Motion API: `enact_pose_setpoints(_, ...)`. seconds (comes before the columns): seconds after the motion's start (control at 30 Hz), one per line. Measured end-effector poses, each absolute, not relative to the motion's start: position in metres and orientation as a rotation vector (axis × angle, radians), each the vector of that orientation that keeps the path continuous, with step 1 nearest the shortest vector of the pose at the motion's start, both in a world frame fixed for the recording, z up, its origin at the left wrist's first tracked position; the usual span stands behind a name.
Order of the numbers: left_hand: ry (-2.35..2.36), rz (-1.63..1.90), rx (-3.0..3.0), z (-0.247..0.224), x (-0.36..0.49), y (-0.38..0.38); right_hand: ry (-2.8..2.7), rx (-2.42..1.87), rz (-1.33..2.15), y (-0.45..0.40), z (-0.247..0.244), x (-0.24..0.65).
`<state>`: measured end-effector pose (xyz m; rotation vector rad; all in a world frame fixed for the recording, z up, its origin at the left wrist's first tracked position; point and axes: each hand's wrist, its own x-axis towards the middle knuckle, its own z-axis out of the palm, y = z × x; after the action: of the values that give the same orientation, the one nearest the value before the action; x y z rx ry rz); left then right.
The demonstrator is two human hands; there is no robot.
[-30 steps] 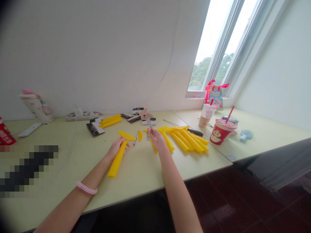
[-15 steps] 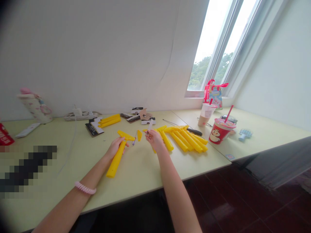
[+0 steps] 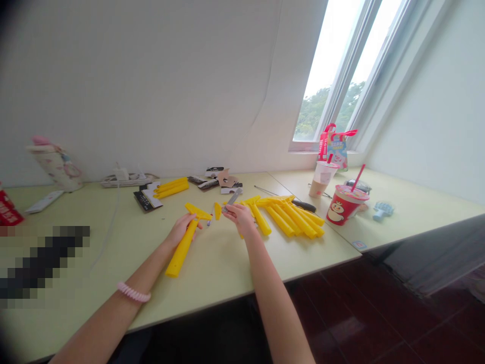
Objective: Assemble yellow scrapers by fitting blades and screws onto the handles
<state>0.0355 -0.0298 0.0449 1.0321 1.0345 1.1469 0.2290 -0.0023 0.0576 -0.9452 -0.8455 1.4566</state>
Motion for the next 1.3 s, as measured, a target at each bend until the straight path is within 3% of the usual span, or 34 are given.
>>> enact_pose_setpoints(1.3,1.025,1.073,1.085,0.041,0.036,-0.030,-1.147,-0.870,1.280,-0.012,0.060,0.219)
